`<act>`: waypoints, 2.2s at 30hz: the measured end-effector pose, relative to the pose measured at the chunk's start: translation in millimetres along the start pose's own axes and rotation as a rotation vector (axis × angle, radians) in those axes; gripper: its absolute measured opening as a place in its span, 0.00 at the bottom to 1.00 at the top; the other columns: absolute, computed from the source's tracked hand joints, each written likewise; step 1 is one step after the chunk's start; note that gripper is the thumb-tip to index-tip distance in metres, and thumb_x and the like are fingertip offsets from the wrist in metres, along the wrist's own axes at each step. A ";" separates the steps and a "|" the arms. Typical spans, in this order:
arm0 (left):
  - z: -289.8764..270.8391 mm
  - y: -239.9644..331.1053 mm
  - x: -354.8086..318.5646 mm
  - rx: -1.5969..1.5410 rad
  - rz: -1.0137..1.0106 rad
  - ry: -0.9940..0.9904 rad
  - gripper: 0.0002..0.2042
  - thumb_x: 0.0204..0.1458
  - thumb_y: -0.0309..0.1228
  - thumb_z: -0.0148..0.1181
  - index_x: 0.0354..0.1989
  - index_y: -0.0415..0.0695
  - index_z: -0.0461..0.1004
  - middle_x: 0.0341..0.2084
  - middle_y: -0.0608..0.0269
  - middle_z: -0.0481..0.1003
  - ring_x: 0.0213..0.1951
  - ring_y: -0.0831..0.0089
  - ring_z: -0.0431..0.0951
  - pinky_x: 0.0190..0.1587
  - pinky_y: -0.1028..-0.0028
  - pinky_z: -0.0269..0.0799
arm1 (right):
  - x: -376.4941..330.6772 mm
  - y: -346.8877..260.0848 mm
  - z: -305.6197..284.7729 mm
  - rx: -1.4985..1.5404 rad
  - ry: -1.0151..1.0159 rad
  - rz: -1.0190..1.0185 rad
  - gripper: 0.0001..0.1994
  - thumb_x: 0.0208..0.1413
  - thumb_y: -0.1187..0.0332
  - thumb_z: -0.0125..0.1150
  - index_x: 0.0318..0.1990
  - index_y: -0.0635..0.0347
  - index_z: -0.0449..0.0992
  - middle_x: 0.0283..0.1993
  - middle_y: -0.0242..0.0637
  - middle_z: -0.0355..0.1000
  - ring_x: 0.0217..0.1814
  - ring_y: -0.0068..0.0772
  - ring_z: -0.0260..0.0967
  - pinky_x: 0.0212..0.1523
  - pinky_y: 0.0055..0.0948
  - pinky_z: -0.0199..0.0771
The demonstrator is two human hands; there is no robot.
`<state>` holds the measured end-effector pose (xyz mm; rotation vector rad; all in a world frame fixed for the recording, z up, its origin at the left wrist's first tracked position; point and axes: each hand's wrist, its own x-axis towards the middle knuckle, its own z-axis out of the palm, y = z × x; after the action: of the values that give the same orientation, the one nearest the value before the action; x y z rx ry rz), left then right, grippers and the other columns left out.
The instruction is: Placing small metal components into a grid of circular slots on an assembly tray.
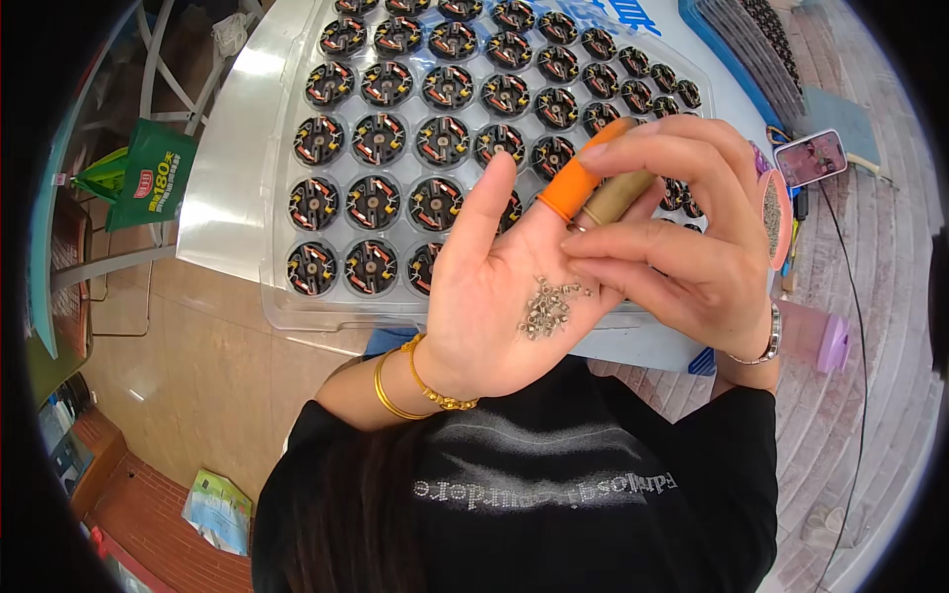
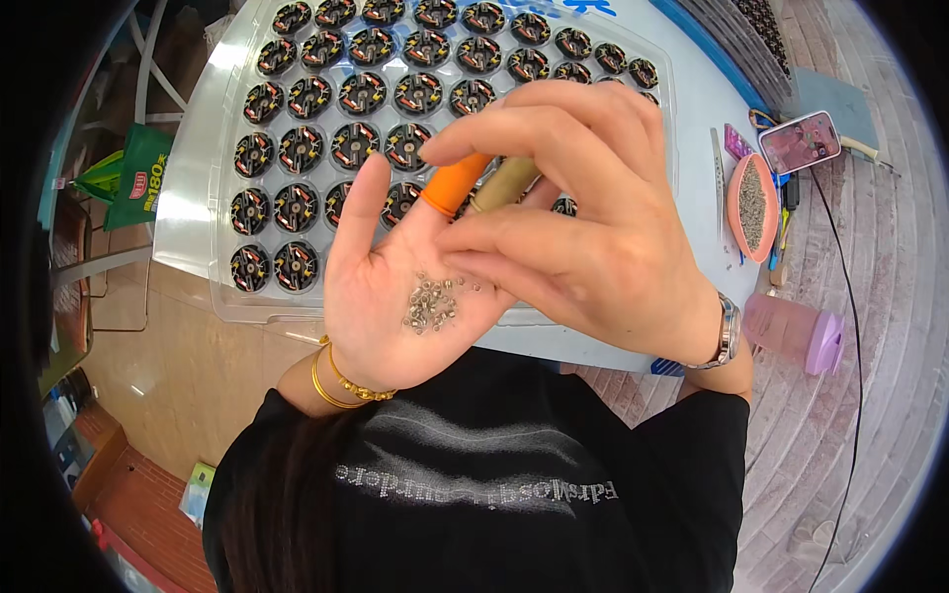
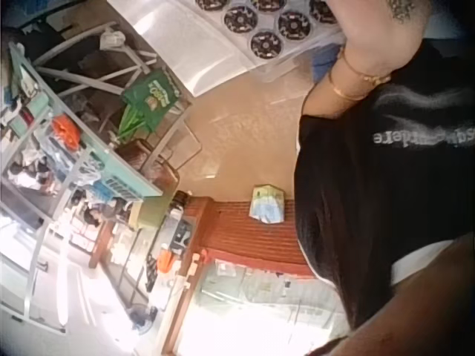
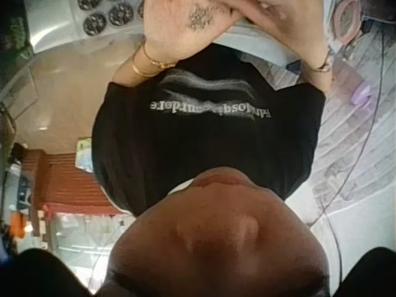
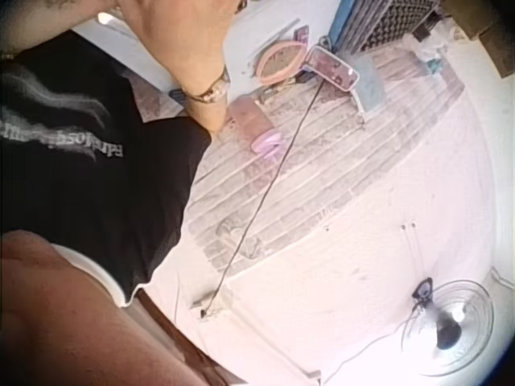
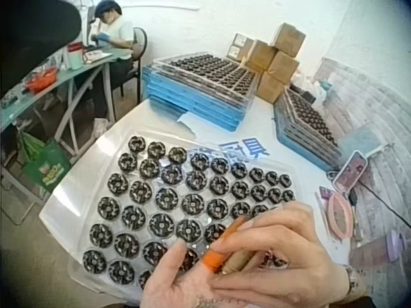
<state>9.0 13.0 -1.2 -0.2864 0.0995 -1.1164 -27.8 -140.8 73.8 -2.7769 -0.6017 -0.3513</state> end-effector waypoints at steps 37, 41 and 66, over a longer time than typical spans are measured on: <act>2.2 0.3 1.5 0.151 -0.229 0.017 0.33 0.66 0.44 0.36 0.74 0.42 0.34 0.74 0.48 0.40 0.75 0.59 0.39 0.74 0.62 0.33 | 11.2 126.4 12.8 -0.229 0.083 0.160 0.05 0.45 0.69 0.72 0.31 0.50 0.83 0.54 0.29 0.73 0.60 0.36 0.64 0.63 0.37 0.56; 1.5 -0.8 2.3 0.163 -0.239 0.014 0.34 0.66 0.44 0.36 0.74 0.42 0.33 0.74 0.47 0.40 0.75 0.58 0.39 0.74 0.62 0.33 | 18.6 138.4 17.7 -0.291 0.117 0.122 0.05 0.45 0.68 0.72 0.31 0.49 0.83 0.54 0.27 0.73 0.60 0.36 0.64 0.61 0.37 0.56; -0.4 -1.4 3.8 0.060 -0.001 0.043 0.38 0.63 0.57 0.36 0.75 0.49 0.37 0.75 0.57 0.38 0.76 0.63 0.33 0.74 0.59 0.29 | 20.5 131.4 9.6 -0.336 0.007 0.041 0.07 0.51 0.67 0.68 0.39 0.47 0.85 0.58 0.32 0.71 0.62 0.37 0.63 0.64 0.39 0.53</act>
<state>9.3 8.9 -0.9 -0.2087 0.1034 -1.1252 48.9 -245.2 42.4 -3.1008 -0.5239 -0.4931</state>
